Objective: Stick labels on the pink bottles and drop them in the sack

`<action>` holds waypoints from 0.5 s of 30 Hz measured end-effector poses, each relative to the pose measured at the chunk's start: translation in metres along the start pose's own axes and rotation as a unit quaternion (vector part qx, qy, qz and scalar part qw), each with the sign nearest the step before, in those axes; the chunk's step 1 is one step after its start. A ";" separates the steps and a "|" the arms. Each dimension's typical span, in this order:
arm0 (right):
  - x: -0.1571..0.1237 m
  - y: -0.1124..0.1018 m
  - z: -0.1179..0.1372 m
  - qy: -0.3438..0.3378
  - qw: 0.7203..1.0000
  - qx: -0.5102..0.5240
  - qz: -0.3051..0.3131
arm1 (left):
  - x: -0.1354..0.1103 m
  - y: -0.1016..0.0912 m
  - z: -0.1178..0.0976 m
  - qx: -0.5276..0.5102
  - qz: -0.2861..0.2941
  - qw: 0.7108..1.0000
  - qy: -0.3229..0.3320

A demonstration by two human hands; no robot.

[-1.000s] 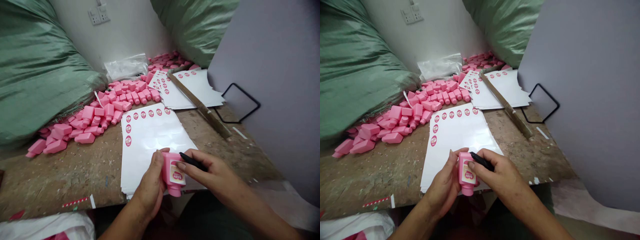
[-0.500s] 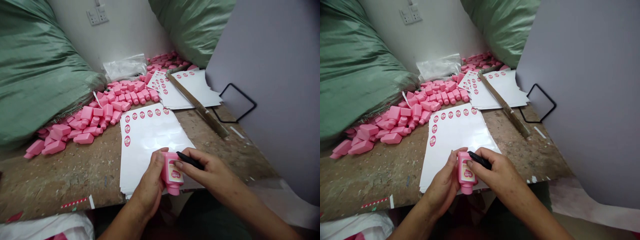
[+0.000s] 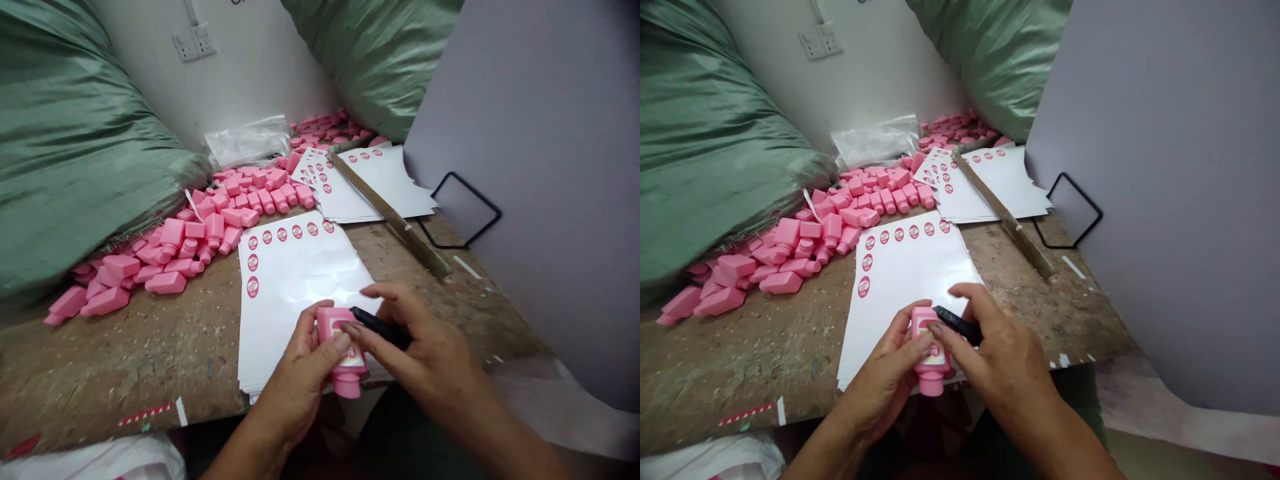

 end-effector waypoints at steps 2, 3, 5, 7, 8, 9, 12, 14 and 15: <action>-0.001 -0.002 -0.005 0.016 0.999 0.038 -0.015 | -0.001 0.001 0.001 -0.005 -0.002 1.000 -0.005; 0.000 0.001 -0.006 0.017 0.997 0.072 -0.001 | -0.002 0.002 0.002 -0.001 -0.002 1.000 -0.008; 0.000 0.007 -0.005 0.014 0.989 0.142 0.032 | -0.003 0.003 0.003 0.018 -0.002 1.000 -0.015; 0.000 0.014 -0.003 0.016 0.983 0.176 0.058 | -0.004 0.003 0.003 0.049 -0.011 0.999 -0.020; 0.001 0.017 -0.002 0.018 0.981 0.182 0.070 | -0.005 0.003 0.002 0.067 -0.019 0.997 -0.023; 0.001 0.021 -0.001 0.019 0.978 0.189 0.084 | -0.006 0.002 0.001 0.082 -0.025 0.996 -0.025; 0.001 0.032 -0.002 0.026 0.960 0.244 0.131 | -0.010 0.000 -0.002 0.095 -0.032 0.994 -0.036; 0.001 0.036 -0.006 0.050 0.946 0.288 0.143 | -0.013 0.000 -0.003 0.070 -0.020 0.996 -0.046; 0.001 0.036 -0.009 0.063 0.942 0.298 0.139 | -0.015 0.000 -0.003 0.052 -0.013 0.997 -0.050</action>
Point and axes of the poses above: each hand's wrist, its own x-axis towards the middle knuckle, its own y-axis out of the palm, z = x × y, the point moved 7 cm from there along x, towards the middle knuckle, and after that the axes turned 2 degrees about z, right-handed, at the moved point
